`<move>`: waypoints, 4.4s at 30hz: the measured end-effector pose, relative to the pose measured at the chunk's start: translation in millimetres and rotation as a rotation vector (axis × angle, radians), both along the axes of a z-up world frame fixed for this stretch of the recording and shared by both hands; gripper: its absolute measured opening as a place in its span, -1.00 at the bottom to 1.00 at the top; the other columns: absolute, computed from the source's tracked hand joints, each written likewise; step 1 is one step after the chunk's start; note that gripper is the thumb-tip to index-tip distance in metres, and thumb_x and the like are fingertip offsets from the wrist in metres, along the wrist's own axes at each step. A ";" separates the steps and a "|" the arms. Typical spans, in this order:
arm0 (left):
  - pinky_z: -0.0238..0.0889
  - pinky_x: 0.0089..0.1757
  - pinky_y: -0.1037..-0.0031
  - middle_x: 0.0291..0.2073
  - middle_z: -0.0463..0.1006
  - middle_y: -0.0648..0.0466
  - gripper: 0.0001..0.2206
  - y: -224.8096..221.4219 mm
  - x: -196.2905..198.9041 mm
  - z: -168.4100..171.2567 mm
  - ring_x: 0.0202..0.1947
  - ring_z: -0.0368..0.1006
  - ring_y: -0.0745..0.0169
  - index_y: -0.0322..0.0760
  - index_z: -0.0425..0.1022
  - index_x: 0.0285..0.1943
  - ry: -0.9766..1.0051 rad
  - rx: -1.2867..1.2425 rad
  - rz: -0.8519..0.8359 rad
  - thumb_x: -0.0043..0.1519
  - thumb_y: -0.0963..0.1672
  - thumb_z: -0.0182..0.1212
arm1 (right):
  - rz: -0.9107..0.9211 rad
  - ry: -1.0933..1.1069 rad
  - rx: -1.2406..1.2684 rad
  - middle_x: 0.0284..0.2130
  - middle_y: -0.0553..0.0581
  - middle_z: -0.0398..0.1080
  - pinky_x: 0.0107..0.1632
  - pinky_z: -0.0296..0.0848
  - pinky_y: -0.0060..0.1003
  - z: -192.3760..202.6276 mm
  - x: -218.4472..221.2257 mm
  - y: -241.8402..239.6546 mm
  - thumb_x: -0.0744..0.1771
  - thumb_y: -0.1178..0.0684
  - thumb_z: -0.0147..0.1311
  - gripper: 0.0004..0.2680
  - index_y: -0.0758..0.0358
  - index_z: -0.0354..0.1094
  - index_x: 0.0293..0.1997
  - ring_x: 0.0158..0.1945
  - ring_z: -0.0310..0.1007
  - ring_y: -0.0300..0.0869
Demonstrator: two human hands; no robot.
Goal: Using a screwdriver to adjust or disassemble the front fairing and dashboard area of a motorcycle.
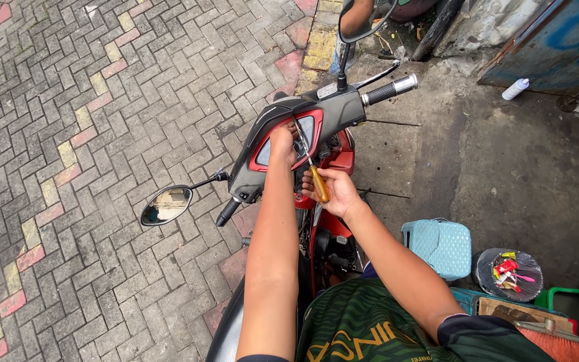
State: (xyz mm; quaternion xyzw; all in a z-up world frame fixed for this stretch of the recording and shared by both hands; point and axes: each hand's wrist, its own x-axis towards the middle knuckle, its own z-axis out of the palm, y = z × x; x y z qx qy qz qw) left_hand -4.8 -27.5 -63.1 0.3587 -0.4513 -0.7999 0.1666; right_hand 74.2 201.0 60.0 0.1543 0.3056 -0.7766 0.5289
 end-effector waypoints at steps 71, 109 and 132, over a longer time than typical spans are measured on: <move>0.41 -0.01 0.31 -0.25 0.66 -0.02 -0.77 44.2 7.6 114.9 0.01 0.57 -0.02 -0.16 0.67 -0.30 -0.577 -0.226 0.500 -0.10 -0.09 0.49 | 0.015 0.195 0.198 -0.39 0.25 0.48 -0.53 0.63 -0.11 9.5 -6.1 2.9 0.26 0.13 0.24 -0.89 0.23 0.39 -0.25 -0.56 0.56 0.02; 0.13 -0.34 0.52 -0.60 0.29 0.16 -0.91 119.5 81.3 166.7 -0.44 0.23 0.42 -0.40 0.60 -0.34 -0.166 -0.314 0.612 0.02 -0.22 0.31 | -0.437 1.817 0.722 -0.46 0.19 0.37 -0.29 0.49 -0.08 32.4 -147.7 -54.0 0.21 0.13 0.20 -0.85 0.17 0.37 -0.22 -0.33 0.51 0.13; 0.20 -0.22 0.55 -0.45 0.36 0.16 -0.90 226.5 259.6 77.2 -0.38 0.26 0.40 -0.25 0.46 -0.33 0.062 -0.531 0.031 0.23 -0.23 0.26 | 0.265 1.318 0.620 -0.66 -0.06 0.20 -0.41 0.11 -0.27 -12.6 62.0 79.3 0.30 0.04 0.29 -0.68 0.16 0.10 -0.58 -0.50 0.01 -0.30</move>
